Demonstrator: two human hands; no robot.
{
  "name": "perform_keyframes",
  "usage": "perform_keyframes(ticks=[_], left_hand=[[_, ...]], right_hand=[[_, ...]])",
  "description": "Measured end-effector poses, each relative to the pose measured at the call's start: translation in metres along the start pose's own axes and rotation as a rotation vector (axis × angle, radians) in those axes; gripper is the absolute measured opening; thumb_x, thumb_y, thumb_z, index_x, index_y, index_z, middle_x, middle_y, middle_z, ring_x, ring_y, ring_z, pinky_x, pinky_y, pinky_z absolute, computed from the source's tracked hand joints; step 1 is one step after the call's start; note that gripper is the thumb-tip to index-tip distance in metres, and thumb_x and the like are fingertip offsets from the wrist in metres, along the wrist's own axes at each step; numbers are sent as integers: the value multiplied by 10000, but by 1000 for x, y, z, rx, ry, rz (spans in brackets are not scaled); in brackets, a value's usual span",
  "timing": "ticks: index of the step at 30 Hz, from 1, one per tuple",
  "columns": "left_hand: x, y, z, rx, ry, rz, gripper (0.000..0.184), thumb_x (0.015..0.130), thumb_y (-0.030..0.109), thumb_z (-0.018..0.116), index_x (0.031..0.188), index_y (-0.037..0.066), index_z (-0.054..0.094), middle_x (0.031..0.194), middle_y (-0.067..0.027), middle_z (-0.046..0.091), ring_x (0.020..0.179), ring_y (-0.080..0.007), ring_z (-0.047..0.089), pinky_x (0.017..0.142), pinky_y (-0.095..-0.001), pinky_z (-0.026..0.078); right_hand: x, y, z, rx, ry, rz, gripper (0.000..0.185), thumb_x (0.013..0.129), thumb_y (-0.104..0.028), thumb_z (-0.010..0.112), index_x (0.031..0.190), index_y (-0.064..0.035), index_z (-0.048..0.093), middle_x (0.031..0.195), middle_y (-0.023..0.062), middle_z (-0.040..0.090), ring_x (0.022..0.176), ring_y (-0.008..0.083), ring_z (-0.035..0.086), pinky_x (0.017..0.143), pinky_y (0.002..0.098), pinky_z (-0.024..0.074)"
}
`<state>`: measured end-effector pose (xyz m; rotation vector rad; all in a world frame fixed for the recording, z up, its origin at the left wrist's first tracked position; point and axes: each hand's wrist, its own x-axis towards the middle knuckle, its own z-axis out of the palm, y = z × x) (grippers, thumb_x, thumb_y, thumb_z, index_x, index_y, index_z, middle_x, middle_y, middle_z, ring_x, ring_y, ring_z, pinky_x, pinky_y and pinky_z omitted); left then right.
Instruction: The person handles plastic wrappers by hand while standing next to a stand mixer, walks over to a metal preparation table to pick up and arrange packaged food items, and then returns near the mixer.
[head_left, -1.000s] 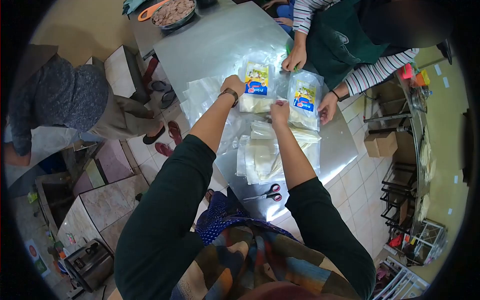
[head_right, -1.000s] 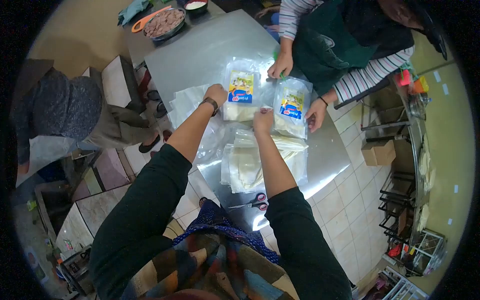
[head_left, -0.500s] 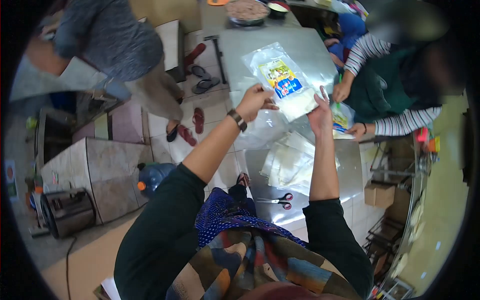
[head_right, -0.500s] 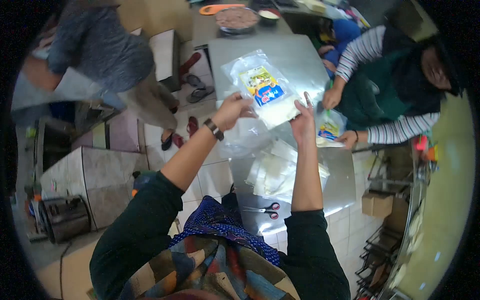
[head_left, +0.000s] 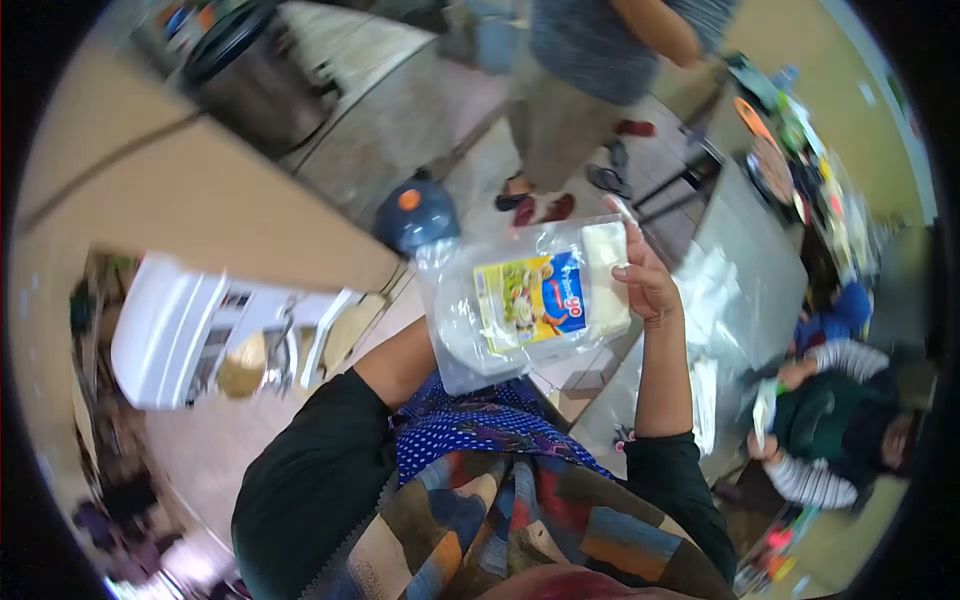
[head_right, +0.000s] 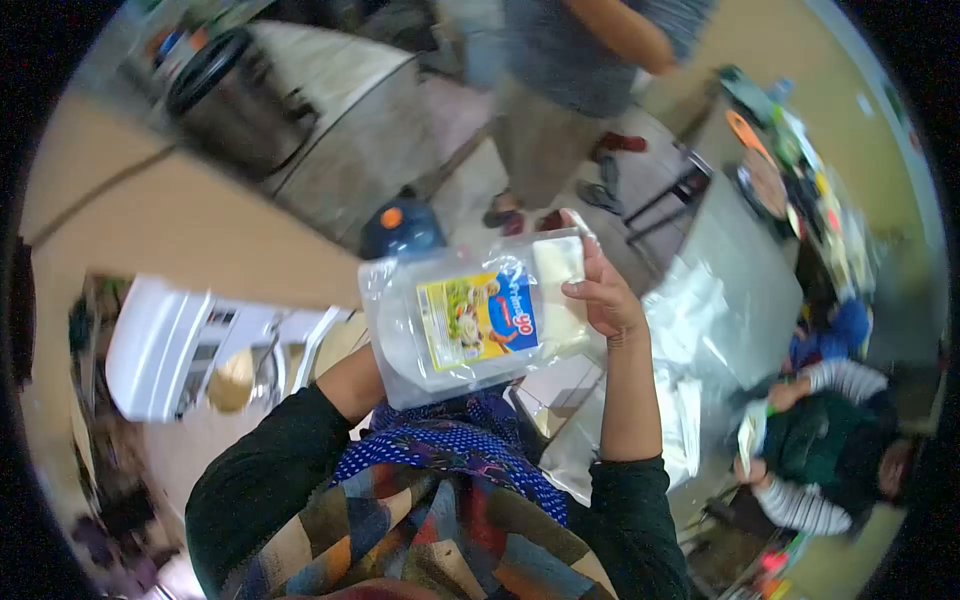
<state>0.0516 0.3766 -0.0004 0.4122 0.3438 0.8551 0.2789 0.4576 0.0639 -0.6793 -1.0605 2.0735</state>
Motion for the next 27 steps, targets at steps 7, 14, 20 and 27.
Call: perform_keyframes(ticks=[7, 14, 20, 27], left_hand=[[-324, 15, -68, -561, 79, 275, 482, 788, 121, 595, 1231, 28, 428, 1141, -130, 545, 1003, -230, 553, 934, -368, 393], [-398, -9, -57, 194, 651, 368, 445, 771, 74, 601, 1186, -9, 465, 1036, -115, 594, 954, -158, 564, 861, -289, 424], [-452, -63, -76, 10, 993, 724, 418, 819, 7, 521, 1226, 13, 426, 1077, -100, 571, 973, -149, 546, 869, -284, 430], [-463, -90, -97, 52, 1378, 1064, 514, 822, -63, 422, 1316, 37, 322, 1171, -106, 504, 1059, -168, 497, 914, -296, 396]], right_hand=[[87, 161, 256, -252, -517, 509, 865, 647, -18, 619, 1387, -126, 183, 1205, 47, 450, 1144, 164, 401, 970, 273, 271], [143, 231, 338, -480, -1012, 687, 819, 731, -33, 617, 1390, -92, 134, 1203, 71, 448, 1110, 149, 406, 959, 277, 294], [156, 296, 391, -993, -897, 177, 527, 756, -246, 665, 1182, -20, 450, 993, 72, 549, 881, 159, 503, 800, 275, 404], [100, 411, 400, -678, -789, 624, 614, 792, -388, 605, 1231, -32, 365, 1140, 87, 470, 1023, 152, 444, 890, 295, 328]])
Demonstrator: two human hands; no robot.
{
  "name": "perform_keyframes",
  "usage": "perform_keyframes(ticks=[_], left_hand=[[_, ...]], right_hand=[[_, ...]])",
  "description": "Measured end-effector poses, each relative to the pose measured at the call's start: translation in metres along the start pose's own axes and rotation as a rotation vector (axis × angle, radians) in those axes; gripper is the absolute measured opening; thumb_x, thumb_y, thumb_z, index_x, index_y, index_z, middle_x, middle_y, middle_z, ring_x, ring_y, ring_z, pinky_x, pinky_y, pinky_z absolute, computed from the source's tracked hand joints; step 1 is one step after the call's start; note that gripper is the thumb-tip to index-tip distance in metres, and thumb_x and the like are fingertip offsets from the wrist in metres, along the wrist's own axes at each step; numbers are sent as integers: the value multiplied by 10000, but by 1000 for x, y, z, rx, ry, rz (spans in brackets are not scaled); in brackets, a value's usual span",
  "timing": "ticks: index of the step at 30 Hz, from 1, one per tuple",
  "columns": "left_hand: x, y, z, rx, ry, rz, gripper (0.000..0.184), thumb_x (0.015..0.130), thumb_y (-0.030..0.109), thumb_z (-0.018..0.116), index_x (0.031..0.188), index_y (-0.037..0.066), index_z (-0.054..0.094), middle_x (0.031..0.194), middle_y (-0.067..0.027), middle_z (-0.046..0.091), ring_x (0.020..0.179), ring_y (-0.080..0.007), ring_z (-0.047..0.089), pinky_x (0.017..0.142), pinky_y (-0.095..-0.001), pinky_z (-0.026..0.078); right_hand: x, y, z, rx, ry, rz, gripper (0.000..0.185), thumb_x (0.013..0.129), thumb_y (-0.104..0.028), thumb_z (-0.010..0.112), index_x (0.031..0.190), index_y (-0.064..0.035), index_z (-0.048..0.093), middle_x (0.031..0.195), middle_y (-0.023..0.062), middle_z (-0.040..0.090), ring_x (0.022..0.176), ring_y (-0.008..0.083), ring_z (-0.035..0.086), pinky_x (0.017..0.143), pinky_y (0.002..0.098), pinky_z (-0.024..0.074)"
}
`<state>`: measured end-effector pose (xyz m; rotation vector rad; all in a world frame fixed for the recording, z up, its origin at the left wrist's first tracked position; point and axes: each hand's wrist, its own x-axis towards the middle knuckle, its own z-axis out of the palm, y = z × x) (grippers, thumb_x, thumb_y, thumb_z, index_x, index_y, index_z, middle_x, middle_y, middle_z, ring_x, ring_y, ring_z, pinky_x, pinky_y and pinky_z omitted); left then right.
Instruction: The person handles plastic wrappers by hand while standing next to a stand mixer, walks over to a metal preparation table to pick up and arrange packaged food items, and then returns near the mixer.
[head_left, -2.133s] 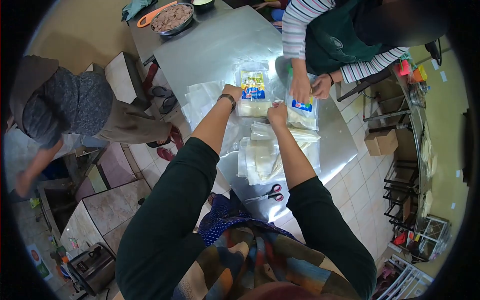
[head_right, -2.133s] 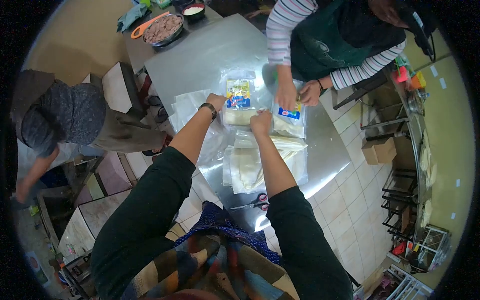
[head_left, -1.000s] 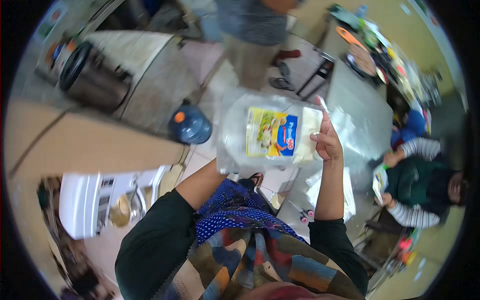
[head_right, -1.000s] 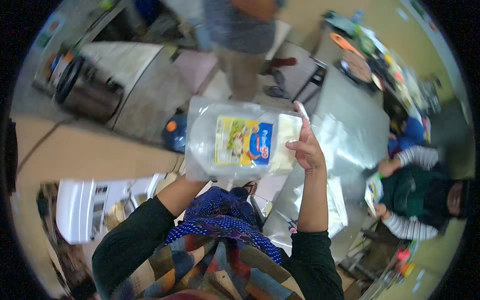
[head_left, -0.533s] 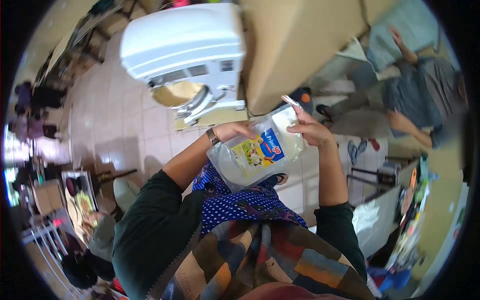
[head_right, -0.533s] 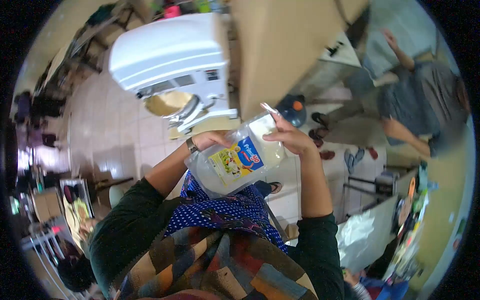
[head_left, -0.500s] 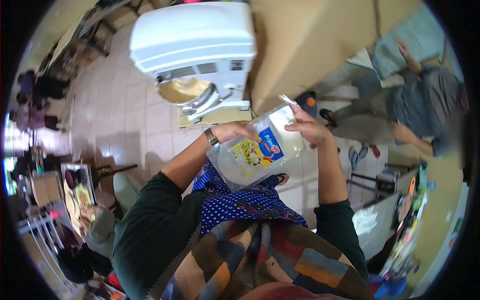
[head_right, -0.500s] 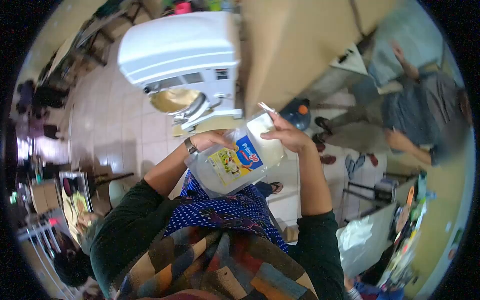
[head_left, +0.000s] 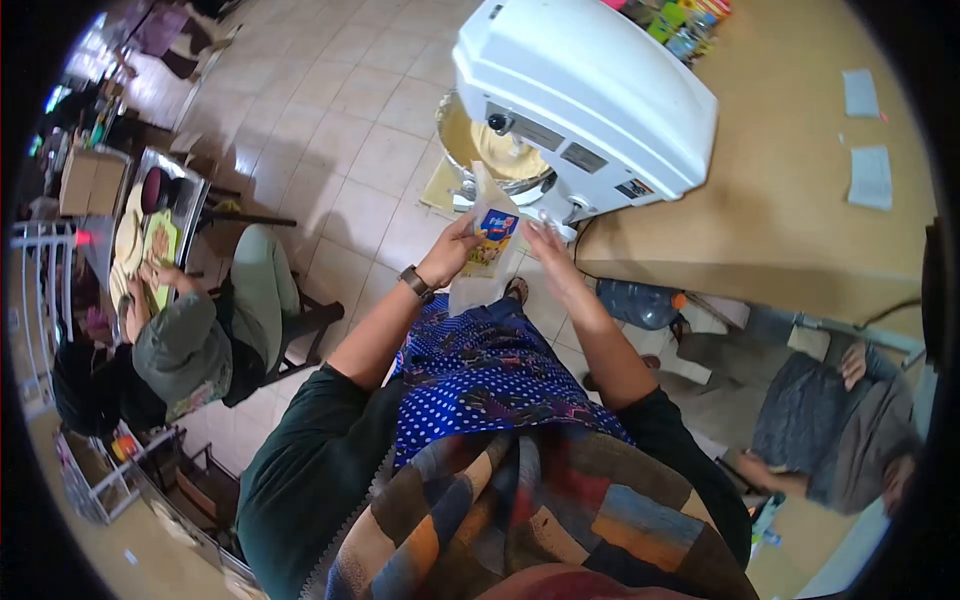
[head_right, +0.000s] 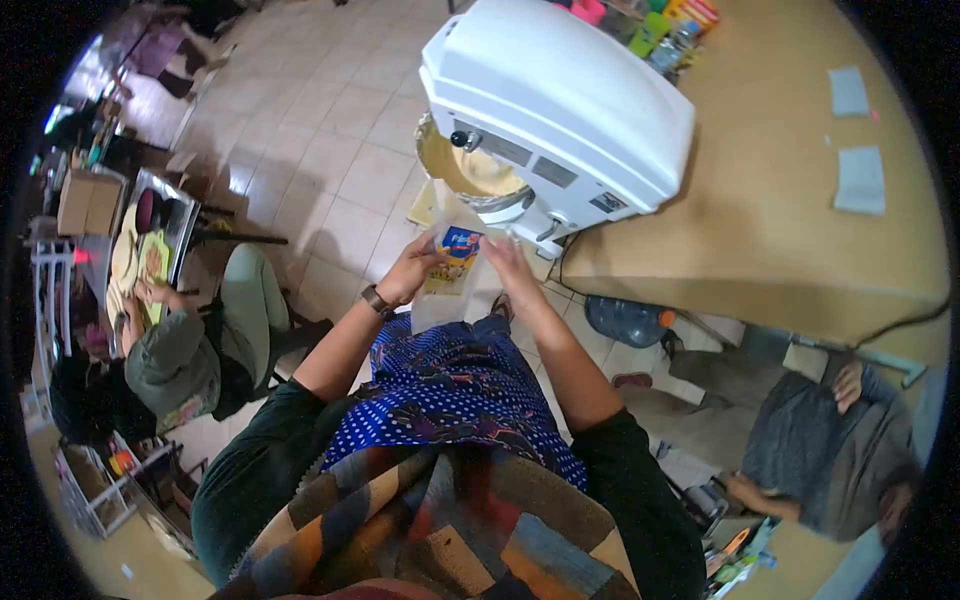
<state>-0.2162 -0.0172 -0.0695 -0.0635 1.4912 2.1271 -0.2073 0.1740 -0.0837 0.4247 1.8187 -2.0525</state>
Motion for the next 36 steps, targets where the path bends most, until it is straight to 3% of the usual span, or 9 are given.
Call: perform_keyframes(ticks=[6, 14, 18, 20, 24, 28, 29, 34, 36], left_hand=[[9, -3, 13, 69, 66, 74, 545, 867, -11, 381, 1366, 183, 282, 1302, -95, 405, 1128, -129, 402, 960, -269, 322], [72, -33, -26, -261, 194, 21, 419, 901, 72, 425, 1312, 53, 346, 1251, -76, 450, 1103, -162, 450, 921, -280, 381], [109, -63, -67, 65, 303, 34, 300, 834, 72, 527, 1129, 17, 508, 1033, -70, 577, 974, -179, 517, 833, -303, 420], [116, -48, -77, 811, 554, -40, 450, 780, 142, 615, 1180, 7, 461, 1077, -91, 558, 1009, -210, 505, 855, -329, 406], [141, -40, -108, 179, 665, -247, 731, 659, 249, 726, 1253, 9, 373, 1217, -176, 456, 1120, -287, 430, 902, -310, 371], [150, -20, -145, -211, 199, -470, 683, 676, 315, 725, 1136, -104, 445, 1075, -221, 519, 985, -273, 506, 794, -281, 419], [156, -17, -153, -16, 205, -577, 551, 710, 369, 691, 998, -81, 558, 863, -135, 599, 745, -199, 551, 625, -287, 435], [201, -81, -172, 426, 75, -661, 404, 783, 352, 607, 872, -42, 614, 700, -107, 597, 619, -199, 545, 546, -307, 422], [222, -137, -185, 1117, -256, 63, 271, 813, 277, 549, 898, 34, 632, 726, -135, 614, 647, -284, 584, 562, -352, 449]], right_hand=[[40, 6, 23, 324, -250, 154, 813, 793, -449, 583, 1371, -112, 122, 1233, 52, 390, 1128, 160, 353, 996, 366, 205], [116, 28, 39, 574, -314, 253, 546, 749, -161, 665, 1206, -93, 373, 959, 13, 513, 884, 144, 525, 769, 302, 437], [152, 31, 61, 584, -231, 369, 303, 757, -143, 659, 1018, -72, 524, 866, 4, 551, 818, 124, 538, 729, 284, 453], [178, 53, 66, 582, -150, 408, 261, 761, -154, 659, 982, -81, 541, 842, -1, 558, 768, 114, 540, 686, 271, 458], [223, 74, 85, 661, -48, 510, 213, 779, -190, 652, 944, -95, 557, 776, -11, 563, 602, 92, 519, 552, 246, 452], [258, 96, 85, 645, -57, 585, 217, 784, -209, 647, 938, -88, 555, 749, 4, 559, 598, 122, 537, 547, 278, 465], [262, 91, 87, 535, 12, 619, 248, 767, -230, 666, 940, -87, 559, 743, 17, 563, 635, 148, 550, 553, 298, 466], [308, 121, 60, 437, 109, 644, 300, 720, -209, 711, 945, -72, 568, 748, 28, 569, 658, 172, 554, 570, 308, 468], [332, 145, 41, 376, 128, 659, 310, 705, -193, 724, 942, -65, 572, 755, 31, 573, 664, 177, 559, 577, 305, 470]])
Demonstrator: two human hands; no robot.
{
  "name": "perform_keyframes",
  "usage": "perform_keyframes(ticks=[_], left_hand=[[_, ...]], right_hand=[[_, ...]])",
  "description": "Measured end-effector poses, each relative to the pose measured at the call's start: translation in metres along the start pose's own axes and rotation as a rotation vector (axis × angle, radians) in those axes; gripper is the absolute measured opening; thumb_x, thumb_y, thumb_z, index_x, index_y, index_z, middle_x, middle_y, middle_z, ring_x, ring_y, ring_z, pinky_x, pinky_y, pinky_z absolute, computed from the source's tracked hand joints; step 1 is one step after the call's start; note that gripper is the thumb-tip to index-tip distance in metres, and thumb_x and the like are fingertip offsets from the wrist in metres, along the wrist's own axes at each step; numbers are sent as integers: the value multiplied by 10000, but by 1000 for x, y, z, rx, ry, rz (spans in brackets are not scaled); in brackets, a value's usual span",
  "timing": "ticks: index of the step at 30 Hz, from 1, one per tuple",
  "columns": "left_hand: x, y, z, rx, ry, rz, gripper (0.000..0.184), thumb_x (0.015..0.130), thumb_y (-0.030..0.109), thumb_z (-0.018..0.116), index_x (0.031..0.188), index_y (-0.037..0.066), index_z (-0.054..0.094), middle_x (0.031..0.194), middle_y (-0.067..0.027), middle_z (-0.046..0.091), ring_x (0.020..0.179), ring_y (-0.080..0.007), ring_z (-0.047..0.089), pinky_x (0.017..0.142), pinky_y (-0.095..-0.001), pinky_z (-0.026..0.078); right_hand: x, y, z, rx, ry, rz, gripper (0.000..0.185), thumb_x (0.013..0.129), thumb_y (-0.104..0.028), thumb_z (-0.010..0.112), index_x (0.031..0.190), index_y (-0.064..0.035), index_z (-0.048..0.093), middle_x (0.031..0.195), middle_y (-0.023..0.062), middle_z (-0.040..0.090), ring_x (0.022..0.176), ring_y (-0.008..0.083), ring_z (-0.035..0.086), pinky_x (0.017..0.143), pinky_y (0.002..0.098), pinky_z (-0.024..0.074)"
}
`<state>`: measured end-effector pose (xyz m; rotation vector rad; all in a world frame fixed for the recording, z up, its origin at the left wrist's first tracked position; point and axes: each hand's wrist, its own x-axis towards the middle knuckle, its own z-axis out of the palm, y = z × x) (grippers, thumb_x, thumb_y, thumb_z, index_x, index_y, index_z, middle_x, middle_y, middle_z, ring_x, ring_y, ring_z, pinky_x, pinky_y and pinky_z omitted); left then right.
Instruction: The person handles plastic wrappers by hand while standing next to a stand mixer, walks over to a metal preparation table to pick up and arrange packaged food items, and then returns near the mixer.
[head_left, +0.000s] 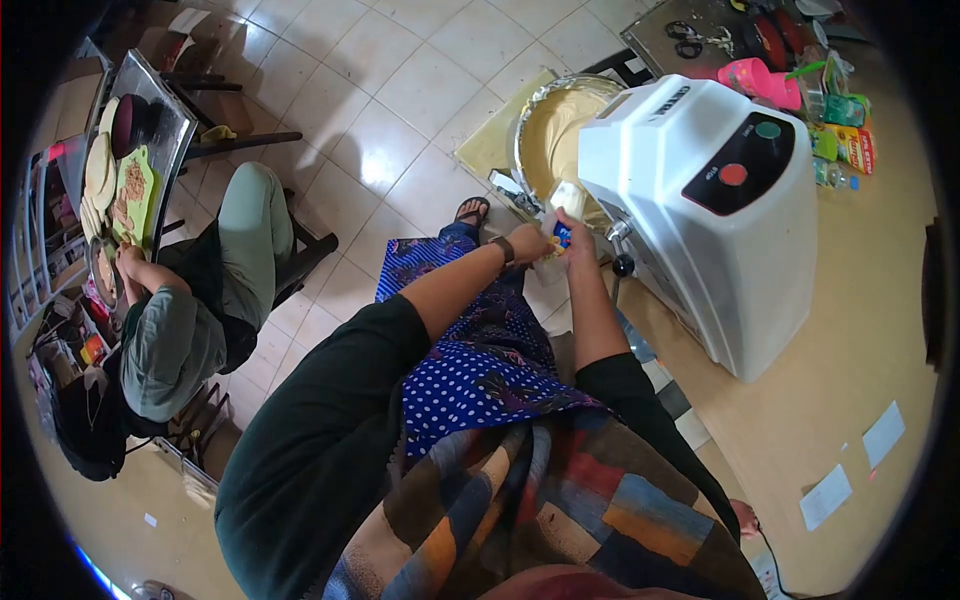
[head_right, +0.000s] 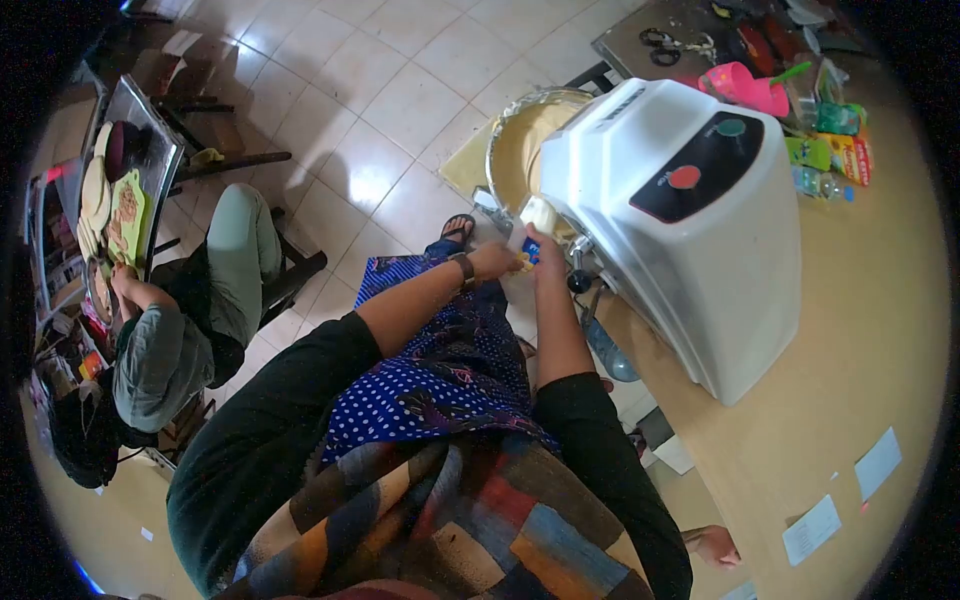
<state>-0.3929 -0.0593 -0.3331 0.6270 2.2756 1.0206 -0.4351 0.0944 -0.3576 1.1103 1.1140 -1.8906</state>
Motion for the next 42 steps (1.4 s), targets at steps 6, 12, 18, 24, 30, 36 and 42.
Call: perform_keyframes(ticks=[6, 12, 18, 24, 30, 36, 42], left_hand=[[1, 0, -27, 84, -91, 60, 244, 822, 267, 509, 861, 67, 644, 743, -133, 621, 666, -324, 602, 567, -396, 463], [-10, 20, -59, -233, -60, -156, 261, 821, 288, 516, 793, 59, 638, 733, -137, 614, 671, -307, 603, 594, -388, 470], [10, -20, -13, -133, -43, -24, 255, 818, 276, 526, 841, 43, 628, 748, -157, 609, 684, -306, 590, 611, -382, 455], [3, 2, -67, -264, -232, -91, 206, 819, 197, 497, 880, 31, 602, 742, -172, 599, 687, -318, 596, 605, -410, 461], [10, -9, -59, 76, -219, 298, 193, 795, 163, 506, 877, 9, 588, 740, -172, 596, 692, -329, 595, 602, -426, 455], [-2, -6, -64, 13, -230, 288, 156, 757, 132, 532, 846, 15, 583, 751, -173, 589, 720, -335, 586, 648, -404, 455], [-8, 5, -78, 138, -280, 373, 182, 775, 138, 528, 881, -2, 575, 818, -172, 594, 785, -323, 586, 683, -397, 456]], right_hand=[[22, -11, 11, -43, 210, 115, 267, 713, -203, 708, 896, -45, 596, 845, 96, 617, 722, 246, 601, 680, 389, 499], [26, -28, 22, 17, 249, 47, 273, 710, -165, 698, 926, -37, 593, 856, 93, 613, 768, 270, 593, 728, 426, 483], [4, -46, 43, 33, 285, 0, 329, 698, -200, 717, 959, -33, 609, 898, 98, 619, 799, 259, 597, 761, 406, 483], [-27, -39, 51, -101, -87, 164, 270, 709, -200, 710, 900, -29, 626, 859, 76, 636, 779, 214, 605, 745, 343, 497], [-3, -45, 46, -191, -5, 292, 256, 682, -185, 730, 875, -52, 626, 835, 66, 639, 752, 209, 605, 716, 355, 498], [23, -44, 35, -201, 122, 233, 323, 647, -174, 752, 927, -104, 608, 876, 77, 631, 784, 262, 596, 708, 445, 477], [38, -39, 20, -98, 119, 184, 388, 627, -193, 769, 963, -101, 597, 894, 82, 624, 828, 290, 580, 731, 490, 456]])
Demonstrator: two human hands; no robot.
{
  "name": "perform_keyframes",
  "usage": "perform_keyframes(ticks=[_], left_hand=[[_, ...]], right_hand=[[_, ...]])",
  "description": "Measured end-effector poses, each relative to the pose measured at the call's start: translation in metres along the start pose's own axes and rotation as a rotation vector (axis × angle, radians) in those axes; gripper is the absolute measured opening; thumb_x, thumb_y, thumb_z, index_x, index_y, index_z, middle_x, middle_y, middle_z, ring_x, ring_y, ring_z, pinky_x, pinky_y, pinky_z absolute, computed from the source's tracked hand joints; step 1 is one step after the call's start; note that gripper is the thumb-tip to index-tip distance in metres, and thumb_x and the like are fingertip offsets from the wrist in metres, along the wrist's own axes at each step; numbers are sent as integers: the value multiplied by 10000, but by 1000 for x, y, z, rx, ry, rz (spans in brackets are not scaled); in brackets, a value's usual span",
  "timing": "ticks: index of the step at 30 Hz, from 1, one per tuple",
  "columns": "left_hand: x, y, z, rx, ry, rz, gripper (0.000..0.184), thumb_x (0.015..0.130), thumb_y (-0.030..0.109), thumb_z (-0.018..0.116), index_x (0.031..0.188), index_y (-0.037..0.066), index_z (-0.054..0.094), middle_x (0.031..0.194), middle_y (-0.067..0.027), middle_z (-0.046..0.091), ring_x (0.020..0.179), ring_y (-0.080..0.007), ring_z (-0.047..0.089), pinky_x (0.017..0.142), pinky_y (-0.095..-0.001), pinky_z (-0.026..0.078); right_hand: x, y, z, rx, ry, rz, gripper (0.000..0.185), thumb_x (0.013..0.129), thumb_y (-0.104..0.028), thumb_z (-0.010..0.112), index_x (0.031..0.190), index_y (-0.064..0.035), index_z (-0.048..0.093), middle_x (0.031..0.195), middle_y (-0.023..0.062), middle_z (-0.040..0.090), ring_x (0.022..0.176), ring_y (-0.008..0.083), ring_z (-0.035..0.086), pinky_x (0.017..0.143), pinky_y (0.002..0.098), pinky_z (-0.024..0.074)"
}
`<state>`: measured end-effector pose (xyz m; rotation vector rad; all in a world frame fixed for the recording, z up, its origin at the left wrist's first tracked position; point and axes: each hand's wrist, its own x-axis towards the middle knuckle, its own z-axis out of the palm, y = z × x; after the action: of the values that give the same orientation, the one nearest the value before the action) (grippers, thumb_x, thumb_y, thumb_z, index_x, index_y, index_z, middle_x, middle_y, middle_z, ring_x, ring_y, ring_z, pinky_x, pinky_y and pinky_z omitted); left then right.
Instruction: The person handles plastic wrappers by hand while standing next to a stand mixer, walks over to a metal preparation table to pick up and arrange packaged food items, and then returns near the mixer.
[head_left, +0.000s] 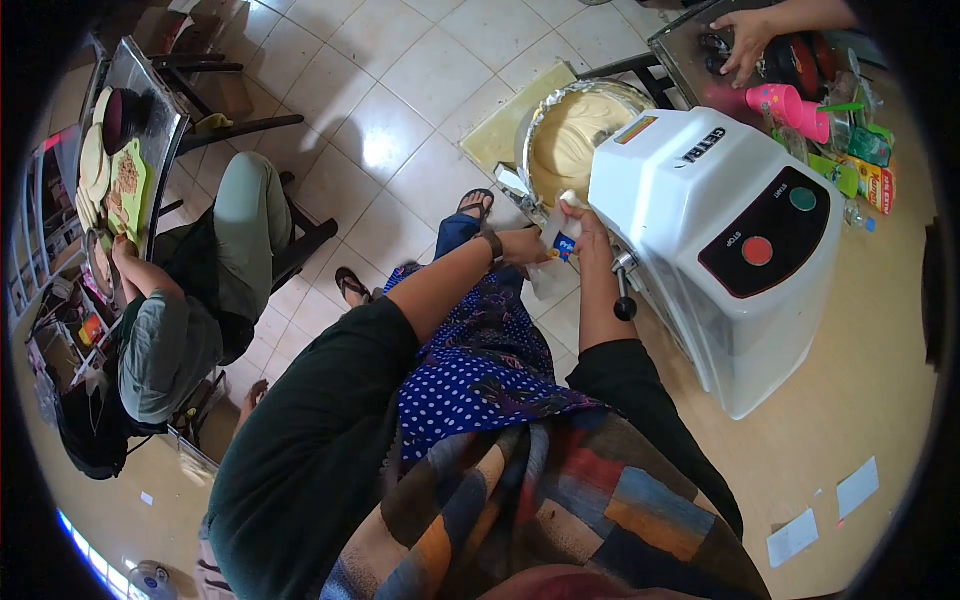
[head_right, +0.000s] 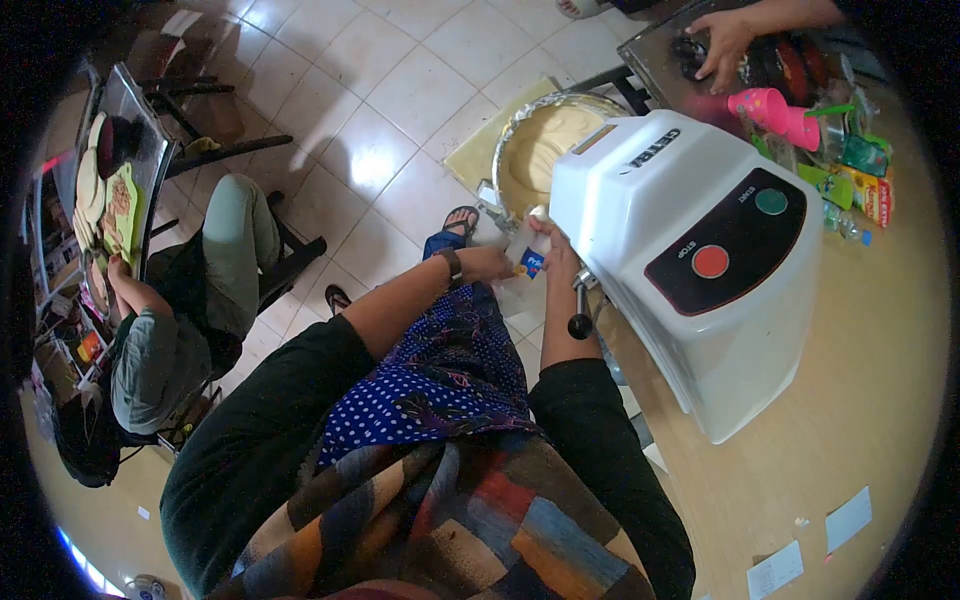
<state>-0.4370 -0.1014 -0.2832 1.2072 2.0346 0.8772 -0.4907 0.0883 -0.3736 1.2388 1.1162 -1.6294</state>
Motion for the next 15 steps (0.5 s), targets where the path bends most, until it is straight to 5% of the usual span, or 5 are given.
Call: perform_keyframes(ticks=[2, 4, 8, 10, 15], left_hand=[[3, 2, 3, -14, -25, -32, 189, 789, 141, 520, 892, -7, 574, 838, -173, 597, 796, -319, 589, 691, -398, 458], [7, 1, 16, -784, 126, -456, 200, 814, 148, 503, 924, -3, 576, 848, -175, 602, 807, -328, 590, 699, -395, 461], [14, -9, 0, -34, -24, -21, 215, 812, 155, 502, 948, 10, 585, 841, -172, 606, 792, -337, 591, 688, -383, 466], [16, 4, -23, -1085, 140, -749, 311, 823, 223, 565, 891, -81, 563, 749, -119, 608, 720, -229, 629, 518, -320, 551], [32, -50, 26, -568, 15, -231, 358, 832, 263, 571, 948, -76, 559, 836, -143, 609, 687, -241, 626, 504, -331, 546]], right_hand=[[-4, -3, 3, -29, 54, 7, 392, 635, -192, 764, 976, -101, 593, 901, 81, 623, 829, 290, 579, 740, 489, 455], [-5, -5, 1, -59, 110, 15, 396, 643, -192, 758, 990, -101, 588, 907, 80, 621, 830, 291, 578, 750, 488, 455], [-14, -5, -5, 63, -51, 131, 398, 676, -180, 735, 1024, -83, 569, 943, 71, 612, 825, 273, 578, 752, 453, 471], [-37, 0, 1, 72, -160, 138, 390, 688, -170, 727, 1029, -76, 562, 950, 65, 609, 819, 261, 578, 744, 427, 481], [-42, 21, -15, -65, -55, -90, 280, 700, -97, 697, 953, -63, 581, 845, 54, 612, 740, 182, 584, 627, 295, 478]])
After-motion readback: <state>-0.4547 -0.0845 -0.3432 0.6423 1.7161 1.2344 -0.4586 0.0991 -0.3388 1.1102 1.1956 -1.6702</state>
